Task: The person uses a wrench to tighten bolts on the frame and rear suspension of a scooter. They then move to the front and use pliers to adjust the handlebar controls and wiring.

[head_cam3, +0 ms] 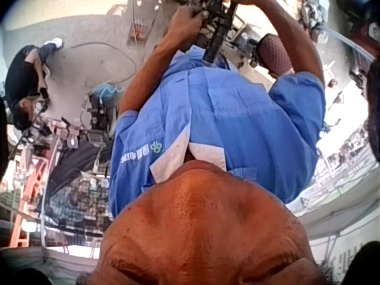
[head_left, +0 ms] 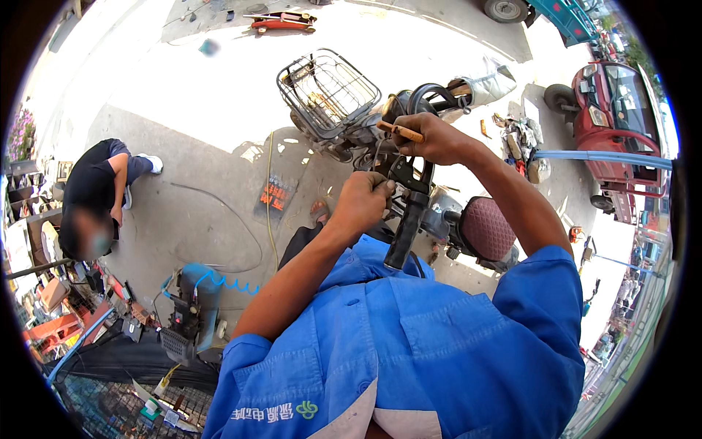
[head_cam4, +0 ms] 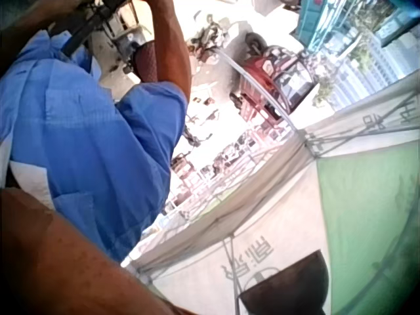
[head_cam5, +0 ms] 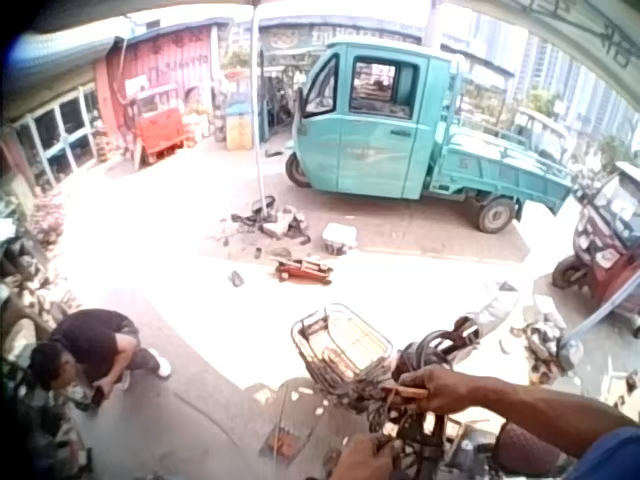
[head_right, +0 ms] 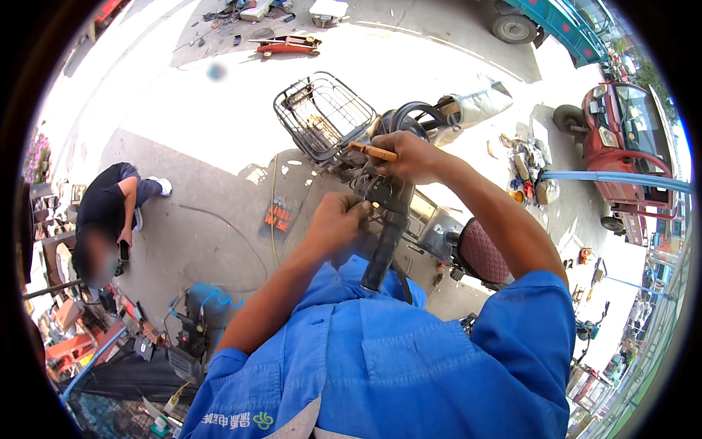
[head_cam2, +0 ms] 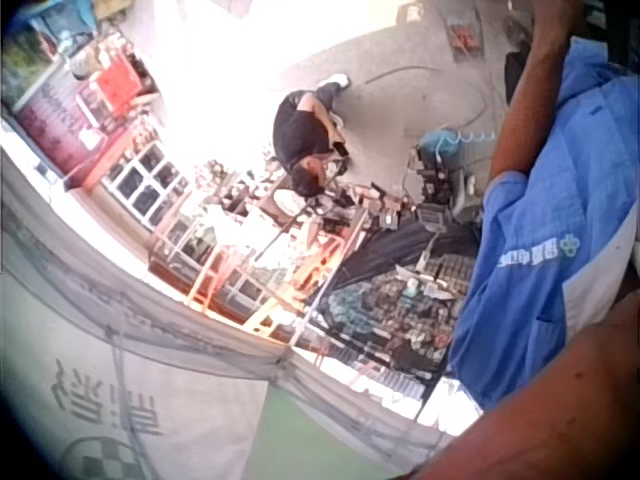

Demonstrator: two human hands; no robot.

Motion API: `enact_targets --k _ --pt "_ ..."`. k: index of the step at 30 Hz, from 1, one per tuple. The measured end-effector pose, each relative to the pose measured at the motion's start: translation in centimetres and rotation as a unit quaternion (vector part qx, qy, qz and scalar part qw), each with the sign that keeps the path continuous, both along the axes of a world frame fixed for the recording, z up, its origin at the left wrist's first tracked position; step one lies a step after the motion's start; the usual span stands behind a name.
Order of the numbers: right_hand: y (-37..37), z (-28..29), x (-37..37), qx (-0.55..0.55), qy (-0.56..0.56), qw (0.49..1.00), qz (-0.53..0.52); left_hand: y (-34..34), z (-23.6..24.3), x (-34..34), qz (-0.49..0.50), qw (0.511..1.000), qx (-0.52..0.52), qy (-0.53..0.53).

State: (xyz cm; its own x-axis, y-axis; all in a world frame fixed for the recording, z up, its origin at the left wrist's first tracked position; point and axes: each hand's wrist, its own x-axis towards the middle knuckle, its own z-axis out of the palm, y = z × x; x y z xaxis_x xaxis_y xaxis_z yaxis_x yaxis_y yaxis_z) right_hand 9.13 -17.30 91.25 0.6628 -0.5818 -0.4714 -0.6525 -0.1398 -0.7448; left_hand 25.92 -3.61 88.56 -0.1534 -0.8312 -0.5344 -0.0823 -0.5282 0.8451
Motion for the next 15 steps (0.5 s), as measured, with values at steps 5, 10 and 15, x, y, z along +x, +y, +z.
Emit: enact_targets --k 5,10,15 --pt "-0.1 -0.3 -0.3 -0.018 0.0 1.0 0.015 0.3 -1.5 -0.1 -0.008 0.999 -0.047 -0.015" --pt "0.8 -0.5 -1.0 -0.035 -0.087 0.992 -0.082 0.5 -1.5 0.0 -0.013 0.996 -0.075 -0.045" --pt "1.5 1.7 -4.5 -0.135 -0.05 0.954 -0.262 1.5 -3.3 2.7 0.007 0.99 -0.129 -0.064"
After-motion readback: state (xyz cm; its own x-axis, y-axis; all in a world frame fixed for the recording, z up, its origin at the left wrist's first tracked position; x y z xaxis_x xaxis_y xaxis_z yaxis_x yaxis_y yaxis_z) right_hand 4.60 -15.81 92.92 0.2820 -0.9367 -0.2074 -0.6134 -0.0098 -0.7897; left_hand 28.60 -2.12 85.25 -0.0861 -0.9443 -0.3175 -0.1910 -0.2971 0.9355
